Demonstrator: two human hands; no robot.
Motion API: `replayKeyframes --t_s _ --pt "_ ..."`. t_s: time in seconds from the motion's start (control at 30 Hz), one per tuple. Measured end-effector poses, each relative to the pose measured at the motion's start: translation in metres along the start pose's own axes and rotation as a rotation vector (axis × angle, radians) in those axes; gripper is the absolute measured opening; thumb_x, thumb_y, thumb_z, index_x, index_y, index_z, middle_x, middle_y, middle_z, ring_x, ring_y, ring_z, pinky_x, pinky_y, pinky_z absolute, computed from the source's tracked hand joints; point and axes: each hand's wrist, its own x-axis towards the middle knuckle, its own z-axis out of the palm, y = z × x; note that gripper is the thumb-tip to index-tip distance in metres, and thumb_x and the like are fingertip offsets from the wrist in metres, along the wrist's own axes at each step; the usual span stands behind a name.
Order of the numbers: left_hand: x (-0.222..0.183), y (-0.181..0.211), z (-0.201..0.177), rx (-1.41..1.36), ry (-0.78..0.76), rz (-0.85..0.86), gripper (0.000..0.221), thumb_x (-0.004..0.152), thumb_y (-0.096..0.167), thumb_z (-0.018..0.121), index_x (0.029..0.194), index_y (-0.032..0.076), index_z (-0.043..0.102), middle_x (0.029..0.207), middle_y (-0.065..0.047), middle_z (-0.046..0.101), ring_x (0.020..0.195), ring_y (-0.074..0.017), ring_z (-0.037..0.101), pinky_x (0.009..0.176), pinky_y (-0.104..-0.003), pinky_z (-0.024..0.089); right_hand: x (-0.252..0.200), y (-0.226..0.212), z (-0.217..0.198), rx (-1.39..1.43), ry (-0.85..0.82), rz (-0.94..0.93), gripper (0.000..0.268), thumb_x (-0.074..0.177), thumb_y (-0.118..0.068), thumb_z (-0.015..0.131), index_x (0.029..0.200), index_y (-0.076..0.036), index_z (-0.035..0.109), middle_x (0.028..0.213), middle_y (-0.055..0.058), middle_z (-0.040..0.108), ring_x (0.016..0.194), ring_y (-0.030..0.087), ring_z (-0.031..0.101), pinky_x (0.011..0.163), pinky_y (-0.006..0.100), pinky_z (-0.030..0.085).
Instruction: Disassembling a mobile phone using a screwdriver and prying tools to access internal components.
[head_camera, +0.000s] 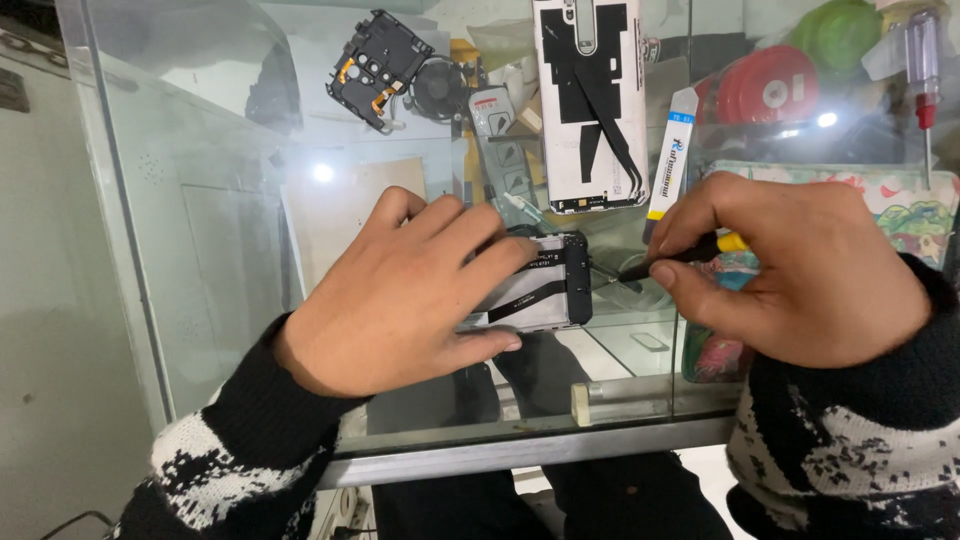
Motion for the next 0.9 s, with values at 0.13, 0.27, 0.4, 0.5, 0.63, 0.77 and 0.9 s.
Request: replayKeyframes --t_s 0.13,0.27,0.4,0.5,0.63,0.77,0.9 --pt "0.001 0.002 0.005 0.037 0.010 0.025 0.065 0.078 0.059 0.085 0.120 0.016 0.061 0.106 -0.004 0.056 0.089 -0.0254 0.055 0.077 -0.043 0.039 -0.002 -0.005 0.005 -0.024 0.038 -0.007 0.016 0.089 -0.024 0.075 0.100 -0.014 0.068 0.096 -0.005 0.077 0.057 0.014 0.070 0.058 0.029 0.054" --pt "0.001 0.003 0.006 0.054 0.011 0.044 0.065 0.078 0.057 0.084 0.124 0.017 0.061 0.108 -0.004 0.055 0.090 -0.0256 0.054 0.077 -0.043 0.039 -0.002 -0.008 0.006 -0.054 0.008 -0.003 0.013 0.090 -0.025 0.071 0.099 -0.018 0.066 0.096 -0.007 0.076 0.055 0.015 0.070 0.060 0.032 0.049" --pt "0.001 0.003 0.008 0.072 0.022 0.053 0.066 0.078 0.055 0.085 0.125 0.016 0.061 0.110 -0.005 0.055 0.090 -0.0258 0.054 0.076 -0.043 0.040 -0.005 -0.004 0.009 -0.106 -0.003 -0.024 0.014 0.092 -0.027 0.070 0.102 -0.020 0.065 0.098 -0.007 0.076 0.075 0.018 0.072 0.063 0.037 0.052" --pt "0.001 0.003 0.009 0.081 0.024 0.049 0.067 0.076 0.057 0.086 0.124 0.016 0.062 0.110 -0.004 0.055 0.090 -0.0250 0.054 0.075 -0.043 0.040 -0.004 -0.013 0.007 -0.083 0.002 0.008 0.009 0.092 -0.027 0.070 0.096 -0.020 0.066 0.098 -0.007 0.076 0.045 0.014 0.070 0.057 0.033 0.048" --pt "0.001 0.003 0.010 0.091 0.032 0.049 0.068 0.077 0.058 0.085 0.124 0.015 0.062 0.112 -0.005 0.056 0.092 -0.0250 0.054 0.075 -0.042 0.040 -0.011 -0.007 0.013 -0.140 0.002 -0.148 0.018 0.095 -0.027 0.069 0.107 -0.016 0.065 0.102 0.002 0.072 0.094 0.027 0.071 0.078 0.045 0.058" --pt "0.001 0.002 0.012 0.058 0.039 0.049 0.063 0.078 0.053 0.085 0.122 0.014 0.062 0.112 -0.006 0.055 0.093 -0.0269 0.053 0.075 -0.044 0.039 -0.016 -0.008 0.016 -0.135 -0.001 -0.195 0.019 0.094 -0.023 0.069 0.110 -0.015 0.063 0.108 0.003 0.069 0.098 0.028 0.069 0.083 0.045 0.059" --pt "0.001 0.002 0.013 0.079 0.040 0.039 0.064 0.075 0.055 0.086 0.120 0.016 0.062 0.107 -0.004 0.055 0.093 -0.0265 0.054 0.076 -0.044 0.041 -0.015 -0.019 0.011 -0.057 -0.042 -0.244 0.016 0.092 -0.017 0.069 0.104 -0.011 0.060 0.111 0.010 0.068 0.098 0.028 0.070 0.082 0.043 0.061"
